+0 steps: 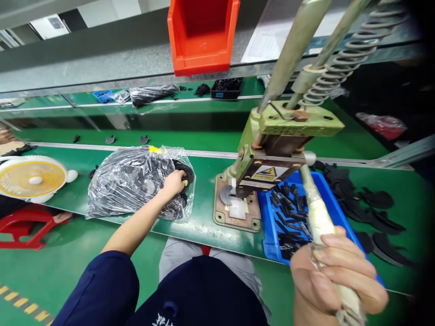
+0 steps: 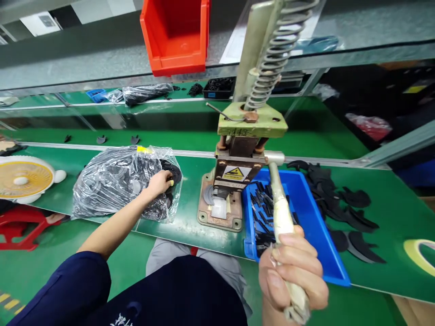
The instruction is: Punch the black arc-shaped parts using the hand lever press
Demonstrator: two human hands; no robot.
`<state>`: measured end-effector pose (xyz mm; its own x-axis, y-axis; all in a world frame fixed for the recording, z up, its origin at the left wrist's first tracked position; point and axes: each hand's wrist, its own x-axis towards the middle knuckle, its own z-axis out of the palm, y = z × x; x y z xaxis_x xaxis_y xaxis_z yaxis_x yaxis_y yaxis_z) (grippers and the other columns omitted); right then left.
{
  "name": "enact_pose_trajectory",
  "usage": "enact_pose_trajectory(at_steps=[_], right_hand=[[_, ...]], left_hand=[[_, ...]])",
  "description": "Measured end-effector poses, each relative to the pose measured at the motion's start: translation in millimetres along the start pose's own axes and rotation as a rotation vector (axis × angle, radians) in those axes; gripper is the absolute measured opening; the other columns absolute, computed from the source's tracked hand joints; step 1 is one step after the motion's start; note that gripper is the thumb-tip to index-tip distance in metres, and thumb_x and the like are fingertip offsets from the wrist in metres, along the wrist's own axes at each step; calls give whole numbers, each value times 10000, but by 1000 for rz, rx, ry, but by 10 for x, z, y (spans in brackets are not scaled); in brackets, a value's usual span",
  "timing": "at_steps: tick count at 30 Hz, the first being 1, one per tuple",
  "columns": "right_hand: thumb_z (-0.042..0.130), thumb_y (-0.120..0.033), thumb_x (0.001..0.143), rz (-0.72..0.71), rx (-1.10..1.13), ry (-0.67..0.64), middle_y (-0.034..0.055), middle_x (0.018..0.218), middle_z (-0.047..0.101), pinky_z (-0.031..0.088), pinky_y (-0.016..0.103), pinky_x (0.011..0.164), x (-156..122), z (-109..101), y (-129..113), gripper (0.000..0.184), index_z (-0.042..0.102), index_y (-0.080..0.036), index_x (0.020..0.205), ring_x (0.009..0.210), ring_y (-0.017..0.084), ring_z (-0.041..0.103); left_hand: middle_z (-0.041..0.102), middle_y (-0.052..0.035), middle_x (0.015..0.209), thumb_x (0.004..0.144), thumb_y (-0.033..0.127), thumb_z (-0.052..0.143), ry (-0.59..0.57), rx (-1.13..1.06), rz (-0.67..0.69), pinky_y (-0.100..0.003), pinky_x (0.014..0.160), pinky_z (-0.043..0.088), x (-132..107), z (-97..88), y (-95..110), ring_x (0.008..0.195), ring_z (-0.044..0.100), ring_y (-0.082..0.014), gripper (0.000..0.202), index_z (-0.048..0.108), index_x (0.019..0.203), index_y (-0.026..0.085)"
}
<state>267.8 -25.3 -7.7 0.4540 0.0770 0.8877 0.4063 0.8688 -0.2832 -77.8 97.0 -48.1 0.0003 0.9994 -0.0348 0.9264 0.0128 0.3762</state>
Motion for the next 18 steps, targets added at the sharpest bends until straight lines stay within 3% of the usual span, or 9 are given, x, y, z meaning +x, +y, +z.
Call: enact_pose_trajectory(at_steps=[3,7,10,15,18], right_hand=[[582,-256,603,-5,-14,-42,-38,505,451,438,456,646,11,0,-20,309,286,-229,519,513,164,461],[588,-249,611,22,-32,-54,-39,543,471,455,450,696,28,8,-73,316,287,-223,520,557,161,495],[603,-236,616,40,-24,-57,-43,572,486,473,450,751,36,34,-106,326,291,-218,523,603,153,528],[607,-227,622,45,-2,-40,-42,592,495,487,437,787,49,74,-126,336,288,-212,520,639,141,559],[611,-249,608,40,-1,-34,-41,576,495,495,441,776,51,57,-106,339,286,-214,517,627,149,561]], left_hand=[[666,-121,1142,815,139,610,-131,228,157,-335,972,459,-9,-113,-146,1072,599,-254,252,733,1034,166],[618,-126,1173,839,242,612,-216,376,276,-363,968,464,-48,-87,-114,1064,573,-268,339,700,1152,149],[613,-136,1117,837,228,601,-237,435,332,-377,966,459,-87,-39,-64,1045,562,-278,340,694,1149,126],[598,-151,1188,827,159,578,-209,481,421,-384,951,449,-56,-41,-58,1108,520,-296,302,689,1106,128],[635,-150,1104,806,168,618,-247,509,461,-387,928,451,4,-75,-76,1060,542,-292,268,681,1063,126]])
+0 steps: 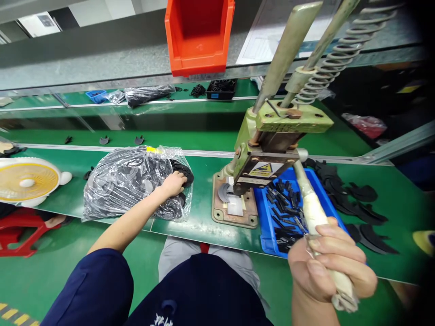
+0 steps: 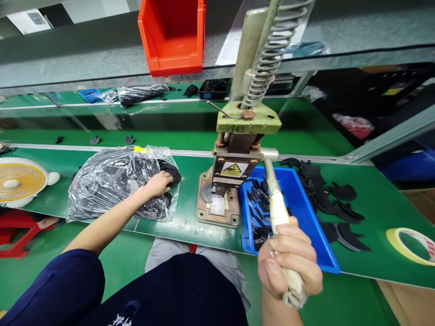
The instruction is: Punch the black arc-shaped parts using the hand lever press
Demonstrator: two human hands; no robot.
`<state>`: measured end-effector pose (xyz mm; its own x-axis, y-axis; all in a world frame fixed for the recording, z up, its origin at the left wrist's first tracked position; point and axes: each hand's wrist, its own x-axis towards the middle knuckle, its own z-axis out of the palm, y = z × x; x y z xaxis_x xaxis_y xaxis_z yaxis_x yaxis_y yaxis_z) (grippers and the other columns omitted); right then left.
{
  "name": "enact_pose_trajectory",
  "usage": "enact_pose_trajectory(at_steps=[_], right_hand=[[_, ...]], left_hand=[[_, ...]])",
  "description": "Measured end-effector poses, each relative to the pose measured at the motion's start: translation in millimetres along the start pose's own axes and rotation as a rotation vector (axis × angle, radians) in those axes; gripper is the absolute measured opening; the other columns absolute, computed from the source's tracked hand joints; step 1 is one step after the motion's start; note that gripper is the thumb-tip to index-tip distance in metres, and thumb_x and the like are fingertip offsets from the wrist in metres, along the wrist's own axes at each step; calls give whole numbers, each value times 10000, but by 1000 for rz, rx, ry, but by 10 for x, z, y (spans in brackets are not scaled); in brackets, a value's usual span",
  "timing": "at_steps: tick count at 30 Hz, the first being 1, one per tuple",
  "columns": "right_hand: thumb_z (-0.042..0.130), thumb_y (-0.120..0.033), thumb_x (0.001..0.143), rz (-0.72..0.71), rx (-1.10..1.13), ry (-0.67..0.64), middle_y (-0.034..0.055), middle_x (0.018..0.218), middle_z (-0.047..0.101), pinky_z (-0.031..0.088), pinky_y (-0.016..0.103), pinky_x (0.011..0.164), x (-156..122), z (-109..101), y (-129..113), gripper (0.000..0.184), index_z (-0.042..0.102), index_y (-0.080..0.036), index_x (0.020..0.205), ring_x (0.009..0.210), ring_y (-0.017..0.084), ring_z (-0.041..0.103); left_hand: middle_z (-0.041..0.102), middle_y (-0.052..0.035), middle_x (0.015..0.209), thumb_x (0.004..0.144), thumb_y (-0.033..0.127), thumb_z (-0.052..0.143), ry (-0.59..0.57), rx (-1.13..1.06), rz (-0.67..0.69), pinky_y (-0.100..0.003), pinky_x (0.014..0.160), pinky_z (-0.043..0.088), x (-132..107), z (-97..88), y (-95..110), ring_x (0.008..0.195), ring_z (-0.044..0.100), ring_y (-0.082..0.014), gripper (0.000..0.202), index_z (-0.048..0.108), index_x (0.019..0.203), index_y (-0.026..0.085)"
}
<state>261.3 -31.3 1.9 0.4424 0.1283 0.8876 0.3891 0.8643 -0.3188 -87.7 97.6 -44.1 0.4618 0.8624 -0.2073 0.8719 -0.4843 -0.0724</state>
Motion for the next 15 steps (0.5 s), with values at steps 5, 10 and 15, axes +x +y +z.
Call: enact_pose_trajectory(at_steps=[5,10,15], right_hand=[[633,-292,585,-3,-16,3,-47,550,505,506,445,732,-17,-46,39,342,307,-217,512,584,154,553],[645,-284,579,23,-27,2,-42,549,513,507,452,716,-21,-53,30,339,323,-223,494,577,156,551],[627,-268,615,46,-37,18,-50,554,503,525,459,766,-29,-42,2,319,325,-244,514,593,167,543]], left_hand=[[653,-149,981,870,188,570,48,3,28,-386,889,472,-43,24,-91,953,578,-269,175,685,983,119],[634,-128,1087,933,112,438,341,-239,-39,-385,956,486,-203,84,-141,1043,570,-233,285,692,1058,136],[479,-94,1256,877,134,561,711,-497,-136,-425,1032,446,-294,3,128,1198,475,-241,257,748,1034,213]])
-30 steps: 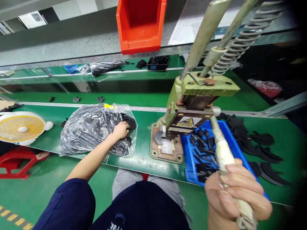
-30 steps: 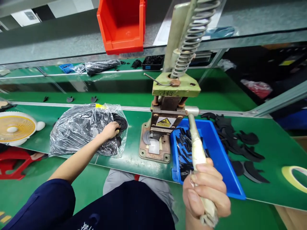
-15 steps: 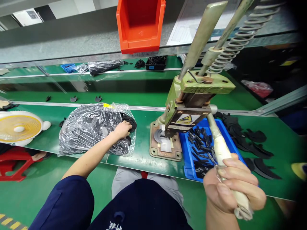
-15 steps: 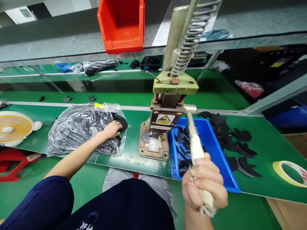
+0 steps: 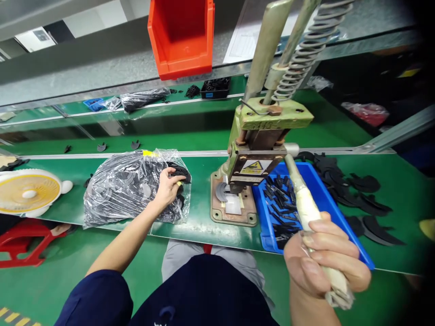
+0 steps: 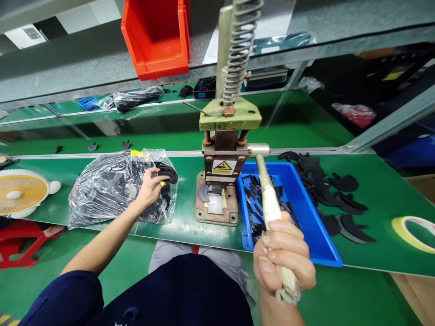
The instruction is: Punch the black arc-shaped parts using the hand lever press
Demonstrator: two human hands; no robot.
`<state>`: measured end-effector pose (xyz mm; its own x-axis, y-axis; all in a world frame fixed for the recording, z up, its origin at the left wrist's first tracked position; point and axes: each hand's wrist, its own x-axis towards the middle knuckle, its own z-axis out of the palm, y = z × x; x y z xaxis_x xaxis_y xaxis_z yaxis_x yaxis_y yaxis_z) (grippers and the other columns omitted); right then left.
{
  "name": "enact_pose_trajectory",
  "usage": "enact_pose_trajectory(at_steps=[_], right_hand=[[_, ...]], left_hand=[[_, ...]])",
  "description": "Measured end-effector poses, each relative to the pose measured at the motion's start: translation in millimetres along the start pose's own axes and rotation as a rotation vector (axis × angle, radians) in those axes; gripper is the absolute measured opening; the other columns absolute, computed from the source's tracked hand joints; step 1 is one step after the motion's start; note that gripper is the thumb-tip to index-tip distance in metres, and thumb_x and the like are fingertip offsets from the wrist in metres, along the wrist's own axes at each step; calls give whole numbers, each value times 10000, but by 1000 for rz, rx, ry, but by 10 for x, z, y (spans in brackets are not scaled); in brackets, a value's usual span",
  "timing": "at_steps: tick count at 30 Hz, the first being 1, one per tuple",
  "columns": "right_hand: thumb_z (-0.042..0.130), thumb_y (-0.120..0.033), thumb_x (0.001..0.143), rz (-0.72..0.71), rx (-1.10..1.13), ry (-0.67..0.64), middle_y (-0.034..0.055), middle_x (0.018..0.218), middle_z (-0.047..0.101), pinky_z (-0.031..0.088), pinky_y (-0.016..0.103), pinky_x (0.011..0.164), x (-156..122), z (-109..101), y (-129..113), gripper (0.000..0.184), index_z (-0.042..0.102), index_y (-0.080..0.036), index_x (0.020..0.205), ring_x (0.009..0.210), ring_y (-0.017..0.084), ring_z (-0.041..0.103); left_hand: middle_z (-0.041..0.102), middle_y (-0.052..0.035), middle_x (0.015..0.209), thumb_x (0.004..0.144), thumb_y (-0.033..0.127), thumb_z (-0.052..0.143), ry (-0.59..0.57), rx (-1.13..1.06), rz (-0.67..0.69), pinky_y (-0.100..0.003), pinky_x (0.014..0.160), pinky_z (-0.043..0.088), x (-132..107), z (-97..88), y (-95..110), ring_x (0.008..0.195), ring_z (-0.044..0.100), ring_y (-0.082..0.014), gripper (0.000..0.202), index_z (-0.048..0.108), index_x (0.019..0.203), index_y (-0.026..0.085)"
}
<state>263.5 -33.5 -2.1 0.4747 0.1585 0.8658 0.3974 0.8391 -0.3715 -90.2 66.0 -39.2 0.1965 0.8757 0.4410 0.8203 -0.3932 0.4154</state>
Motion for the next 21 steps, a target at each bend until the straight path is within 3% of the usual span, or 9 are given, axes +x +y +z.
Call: enact_pose_trajectory(at_steps=[3,7,12,18,21], right_hand=[[609,-253,646,19,-4,-21,-51,588,515,536,454,829,-13,-2,-24,281,346,-253,545,630,169,553],[591,-237,684,20,-17,-56,-55,634,539,530,452,872,-30,-24,-51,199,408,-248,607,689,159,584],[580,-212,706,46,3,-94,-46,690,551,503,474,922,-31,-51,-70,120,465,-239,684,759,166,594],[593,-211,694,67,-2,-155,-46,723,569,492,498,940,-23,-118,-86,112,485,-239,700,792,180,597],[608,-232,705,77,-17,-170,-41,715,566,501,527,920,-27,-137,-94,126,483,-243,699,785,193,596]], left_hand=[[520,-67,1010,918,190,544,22,-143,-48,-376,926,492,-19,64,218,987,538,-193,259,746,1079,219],[586,-25,836,952,325,534,-90,-450,-115,-296,738,524,-25,221,378,731,568,-137,274,717,1115,203],[702,-67,883,908,443,582,-285,-832,-328,-315,709,582,5,364,539,729,674,-162,411,689,1176,150],[665,-105,1229,803,335,671,-459,-914,-315,-340,794,589,107,351,757,872,682,-178,396,734,1157,171],[712,-100,1075,776,388,690,-483,-925,-449,-294,706,572,170,434,844,733,654,-139,376,759,1033,123]])
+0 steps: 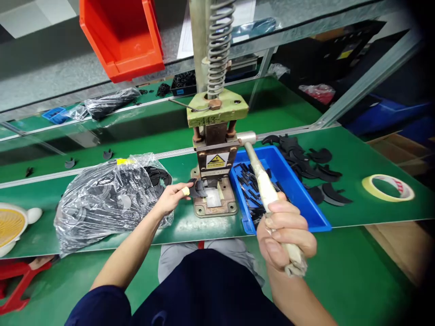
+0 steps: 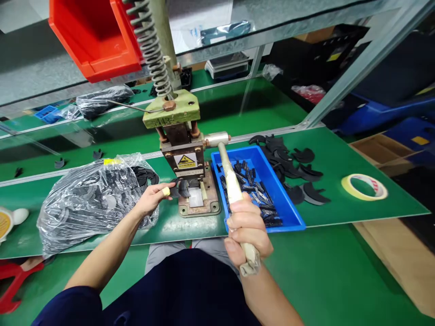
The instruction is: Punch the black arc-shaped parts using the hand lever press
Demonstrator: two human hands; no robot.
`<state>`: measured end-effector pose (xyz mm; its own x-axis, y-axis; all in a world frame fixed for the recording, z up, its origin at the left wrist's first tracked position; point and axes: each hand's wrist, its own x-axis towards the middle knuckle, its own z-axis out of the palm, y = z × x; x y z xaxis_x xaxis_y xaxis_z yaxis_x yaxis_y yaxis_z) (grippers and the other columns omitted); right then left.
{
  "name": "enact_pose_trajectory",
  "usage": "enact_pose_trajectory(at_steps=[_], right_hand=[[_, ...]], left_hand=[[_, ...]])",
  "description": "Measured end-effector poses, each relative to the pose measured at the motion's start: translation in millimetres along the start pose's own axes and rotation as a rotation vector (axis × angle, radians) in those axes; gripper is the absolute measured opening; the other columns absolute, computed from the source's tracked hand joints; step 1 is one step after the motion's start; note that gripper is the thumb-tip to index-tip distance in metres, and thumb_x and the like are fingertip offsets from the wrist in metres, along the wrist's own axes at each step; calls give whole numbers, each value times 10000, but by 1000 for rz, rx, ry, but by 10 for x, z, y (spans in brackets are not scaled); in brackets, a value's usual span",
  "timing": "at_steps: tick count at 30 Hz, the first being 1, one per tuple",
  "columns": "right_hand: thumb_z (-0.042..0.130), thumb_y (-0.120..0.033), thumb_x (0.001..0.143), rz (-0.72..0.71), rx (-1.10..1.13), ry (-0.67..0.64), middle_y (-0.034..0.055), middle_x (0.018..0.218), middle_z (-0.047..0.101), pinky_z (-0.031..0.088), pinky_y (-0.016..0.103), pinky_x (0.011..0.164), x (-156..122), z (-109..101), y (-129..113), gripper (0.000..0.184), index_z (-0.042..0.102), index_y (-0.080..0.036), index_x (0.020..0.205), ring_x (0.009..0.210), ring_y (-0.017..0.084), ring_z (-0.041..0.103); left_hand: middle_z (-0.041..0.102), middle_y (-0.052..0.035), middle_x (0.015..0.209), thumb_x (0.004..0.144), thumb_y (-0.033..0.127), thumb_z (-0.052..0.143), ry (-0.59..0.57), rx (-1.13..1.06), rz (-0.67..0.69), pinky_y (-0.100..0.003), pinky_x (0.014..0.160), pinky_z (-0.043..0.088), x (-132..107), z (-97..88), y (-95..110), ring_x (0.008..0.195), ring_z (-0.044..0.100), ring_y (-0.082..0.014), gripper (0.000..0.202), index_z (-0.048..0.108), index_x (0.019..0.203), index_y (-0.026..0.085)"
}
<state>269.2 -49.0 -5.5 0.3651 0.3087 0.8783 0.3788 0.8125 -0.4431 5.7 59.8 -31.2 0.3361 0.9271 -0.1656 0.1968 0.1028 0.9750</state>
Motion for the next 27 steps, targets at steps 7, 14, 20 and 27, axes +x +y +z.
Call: enact_pose_trajectory(at_steps=[7,14,20,27], right_hand=[[613,-266,745,0,-28,-21,-41,712,566,525,549,914,17,-15,-9,124,494,-249,719,788,195,605],[611,-278,775,-8,-5,-58,-42,755,586,521,541,967,35,-43,-16,103,517,-241,751,863,186,641],[624,-228,778,-9,31,-88,-32,802,604,489,510,1033,40,-51,-18,92,532,-221,777,936,176,651],[625,-202,751,-39,50,-68,-36,824,626,500,508,1017,38,-46,19,101,526,-219,761,925,175,652]], left_hand=[[557,71,612,613,202,835,141,-82,-150,-191,545,500,260,344,59,526,539,-70,452,649,1017,120],[480,74,574,617,6,730,112,46,-248,-194,491,517,459,503,162,484,500,-52,248,517,639,130],[466,77,551,604,-82,620,160,136,-302,-205,459,525,546,582,212,459,489,-61,272,493,652,154],[498,65,572,579,-90,658,175,119,-352,-197,442,523,602,584,255,492,529,-84,294,553,716,148]])
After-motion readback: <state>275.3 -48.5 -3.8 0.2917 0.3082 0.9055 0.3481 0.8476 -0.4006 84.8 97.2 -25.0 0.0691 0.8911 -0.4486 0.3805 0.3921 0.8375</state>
